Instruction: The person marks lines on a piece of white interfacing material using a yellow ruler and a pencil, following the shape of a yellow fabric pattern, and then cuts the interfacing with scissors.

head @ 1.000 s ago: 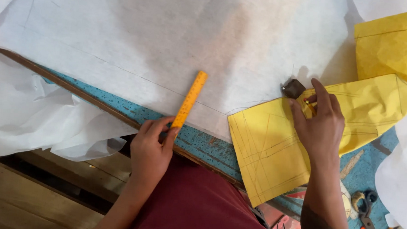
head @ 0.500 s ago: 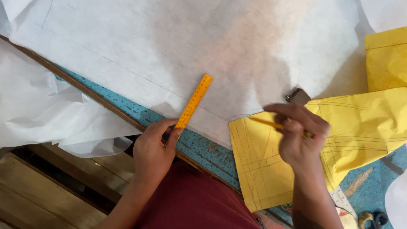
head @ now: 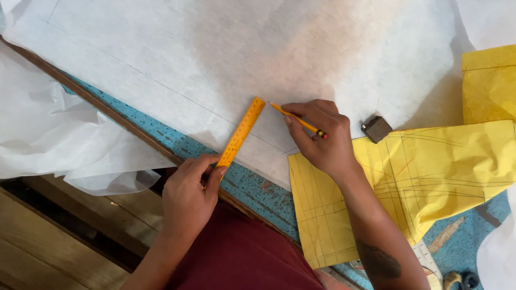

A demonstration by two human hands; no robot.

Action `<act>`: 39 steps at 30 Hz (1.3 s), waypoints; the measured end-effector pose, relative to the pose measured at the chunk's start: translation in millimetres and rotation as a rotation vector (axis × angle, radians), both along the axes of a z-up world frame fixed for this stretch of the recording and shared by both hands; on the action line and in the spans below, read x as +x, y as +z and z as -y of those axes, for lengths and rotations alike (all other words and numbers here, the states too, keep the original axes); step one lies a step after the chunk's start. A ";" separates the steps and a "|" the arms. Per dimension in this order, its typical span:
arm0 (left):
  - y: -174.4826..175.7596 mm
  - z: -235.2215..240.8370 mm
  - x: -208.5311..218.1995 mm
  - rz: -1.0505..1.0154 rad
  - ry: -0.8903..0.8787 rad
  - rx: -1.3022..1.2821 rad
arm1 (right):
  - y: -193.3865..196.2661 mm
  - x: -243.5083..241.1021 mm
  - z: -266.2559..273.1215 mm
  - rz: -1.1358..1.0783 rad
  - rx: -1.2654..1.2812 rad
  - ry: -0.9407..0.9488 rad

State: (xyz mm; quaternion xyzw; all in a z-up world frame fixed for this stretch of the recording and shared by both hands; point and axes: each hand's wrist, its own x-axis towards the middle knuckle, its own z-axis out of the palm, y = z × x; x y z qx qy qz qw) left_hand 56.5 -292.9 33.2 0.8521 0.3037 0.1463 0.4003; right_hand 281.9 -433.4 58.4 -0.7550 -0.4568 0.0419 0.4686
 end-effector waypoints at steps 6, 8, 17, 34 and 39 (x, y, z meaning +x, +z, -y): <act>-3.5 -1.4 -1.3 0.001 -0.008 -0.010 | -3.4 3.7 -4.9 0.009 -0.029 0.046; -4.8 -1.5 -1.9 -0.004 -0.012 -0.014 | -1.3 3.9 -5.2 0.011 -0.040 0.050; -5.6 -0.3 -0.2 0.011 0.010 0.008 | 3.8 1.3 -8.8 0.077 -0.088 0.068; -5.0 -3.3 0.8 -0.024 -0.005 -0.007 | 6.1 4.1 -11.1 0.057 -0.087 0.071; -7.1 -1.5 0.3 -0.066 0.023 0.035 | -0.1 8.4 -10.2 0.143 -0.068 0.102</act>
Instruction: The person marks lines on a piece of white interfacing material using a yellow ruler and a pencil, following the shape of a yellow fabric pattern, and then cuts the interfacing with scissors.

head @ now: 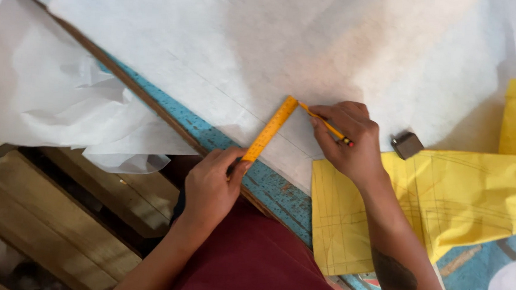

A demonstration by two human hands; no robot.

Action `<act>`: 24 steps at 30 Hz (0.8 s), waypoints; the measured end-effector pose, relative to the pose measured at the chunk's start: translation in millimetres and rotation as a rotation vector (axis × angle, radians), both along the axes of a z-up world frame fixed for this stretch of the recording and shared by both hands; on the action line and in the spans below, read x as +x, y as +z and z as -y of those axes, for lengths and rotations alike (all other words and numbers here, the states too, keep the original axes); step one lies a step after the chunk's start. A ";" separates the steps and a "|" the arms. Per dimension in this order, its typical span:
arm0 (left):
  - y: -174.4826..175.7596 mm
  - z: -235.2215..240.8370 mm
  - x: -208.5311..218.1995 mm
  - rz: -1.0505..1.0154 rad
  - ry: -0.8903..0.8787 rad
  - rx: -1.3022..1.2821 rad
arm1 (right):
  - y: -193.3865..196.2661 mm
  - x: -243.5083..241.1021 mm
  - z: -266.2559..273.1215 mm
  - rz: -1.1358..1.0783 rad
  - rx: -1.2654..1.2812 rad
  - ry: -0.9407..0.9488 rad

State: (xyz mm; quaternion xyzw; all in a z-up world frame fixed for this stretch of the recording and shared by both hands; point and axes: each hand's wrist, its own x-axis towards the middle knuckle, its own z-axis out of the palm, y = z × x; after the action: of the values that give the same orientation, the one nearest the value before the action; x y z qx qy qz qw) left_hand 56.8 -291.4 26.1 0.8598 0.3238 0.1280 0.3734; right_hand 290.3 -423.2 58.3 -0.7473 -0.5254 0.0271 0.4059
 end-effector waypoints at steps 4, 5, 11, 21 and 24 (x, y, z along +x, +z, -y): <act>9.0 -2.7 0.8 -0.058 -0.008 -0.092 | 29.4 -7.3 6.5 0.341 -0.109 -0.054; 13.9 -7.1 1.6 -0.057 0.007 -0.086 | 39.5 -13.5 8.0 0.343 -0.100 -0.041; 40.6 -63.5 26.2 0.042 0.222 -0.498 | 56.4 -25.8 13.9 0.195 -0.123 -0.146; -10.3 -120.0 34.5 -0.057 0.094 0.445 | 50.3 -40.6 14.8 0.007 -0.232 -0.077; -7.1 -132.4 45.7 -0.343 0.012 0.342 | 47.0 -43.0 14.6 -0.024 -0.255 -0.089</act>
State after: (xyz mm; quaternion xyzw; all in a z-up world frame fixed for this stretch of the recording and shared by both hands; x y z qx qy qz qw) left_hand 102.5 -159.0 19.0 0.9177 0.3614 0.0353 0.1611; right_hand 247.3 -437.9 105.3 -0.8149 -0.4791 0.0845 0.3149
